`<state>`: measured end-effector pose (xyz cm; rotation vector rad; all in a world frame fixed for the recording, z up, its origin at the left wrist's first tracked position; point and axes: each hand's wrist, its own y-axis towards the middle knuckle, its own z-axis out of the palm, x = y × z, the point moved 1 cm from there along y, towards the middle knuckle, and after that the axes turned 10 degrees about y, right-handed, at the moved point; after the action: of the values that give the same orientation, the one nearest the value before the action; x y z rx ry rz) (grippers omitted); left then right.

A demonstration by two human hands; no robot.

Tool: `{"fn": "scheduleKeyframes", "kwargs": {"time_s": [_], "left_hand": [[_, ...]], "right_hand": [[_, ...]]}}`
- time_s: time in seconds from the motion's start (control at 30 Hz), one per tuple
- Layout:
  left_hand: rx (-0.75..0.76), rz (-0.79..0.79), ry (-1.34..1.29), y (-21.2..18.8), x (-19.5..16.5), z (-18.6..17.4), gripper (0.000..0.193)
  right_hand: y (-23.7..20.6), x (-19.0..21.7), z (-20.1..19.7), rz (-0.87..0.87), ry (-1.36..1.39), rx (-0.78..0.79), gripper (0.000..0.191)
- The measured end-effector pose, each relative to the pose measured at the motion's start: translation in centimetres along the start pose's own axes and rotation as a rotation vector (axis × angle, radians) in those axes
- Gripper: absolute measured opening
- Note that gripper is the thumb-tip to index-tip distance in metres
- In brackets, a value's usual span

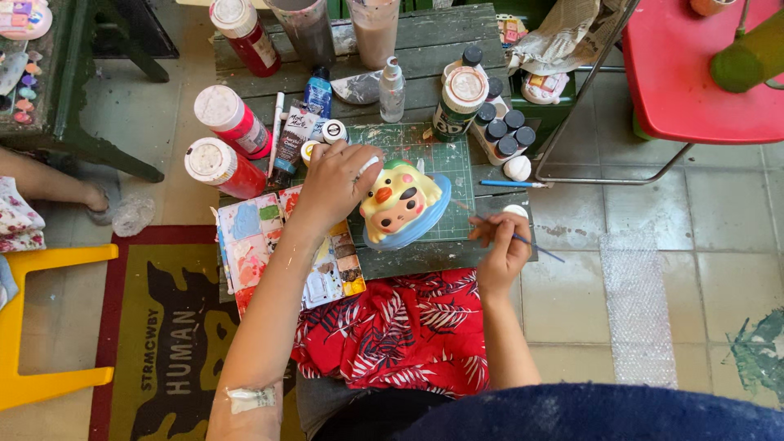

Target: The person paints a ceramic duck figurine with a paintbrush, dipping the brush into a watercolor palette to load color and applying paint to the figurine's body and details. They rotate the figurine on its plate to reach different sides and steady it with the other hand while painting.

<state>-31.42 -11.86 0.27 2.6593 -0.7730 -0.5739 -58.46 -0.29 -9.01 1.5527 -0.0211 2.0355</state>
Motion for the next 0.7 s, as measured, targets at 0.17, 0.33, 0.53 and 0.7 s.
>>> {"fn": "scheduleKeyframes", "kwargs": {"time_s": [0.17, 0.33, 0.53, 0.7], "left_hand": [[-0.003, 0.006, -0.005, -0.1, 0.2, 0.0, 0.028], [-0.009, 0.013, 0.000, -0.3, 0.2, -0.1, 0.027], [0.011, 0.003, -0.016, -0.4, 0.4, 0.0, 0.027], [-0.015, 0.008, -0.017, -0.4, 0.4, -0.2, 0.028]], "right_hand": [[-1.3, 0.4, -0.2, -0.021, 0.079, 0.043, 0.024], [-0.6, 0.2, -0.1, -0.004, -0.002, -0.028, 0.023], [-2.4, 0.7, 0.1, -0.038, 0.102, 0.130, 0.022], [-1.2, 0.2, -0.1, 0.044, 0.058, -0.003, 0.022]]}}
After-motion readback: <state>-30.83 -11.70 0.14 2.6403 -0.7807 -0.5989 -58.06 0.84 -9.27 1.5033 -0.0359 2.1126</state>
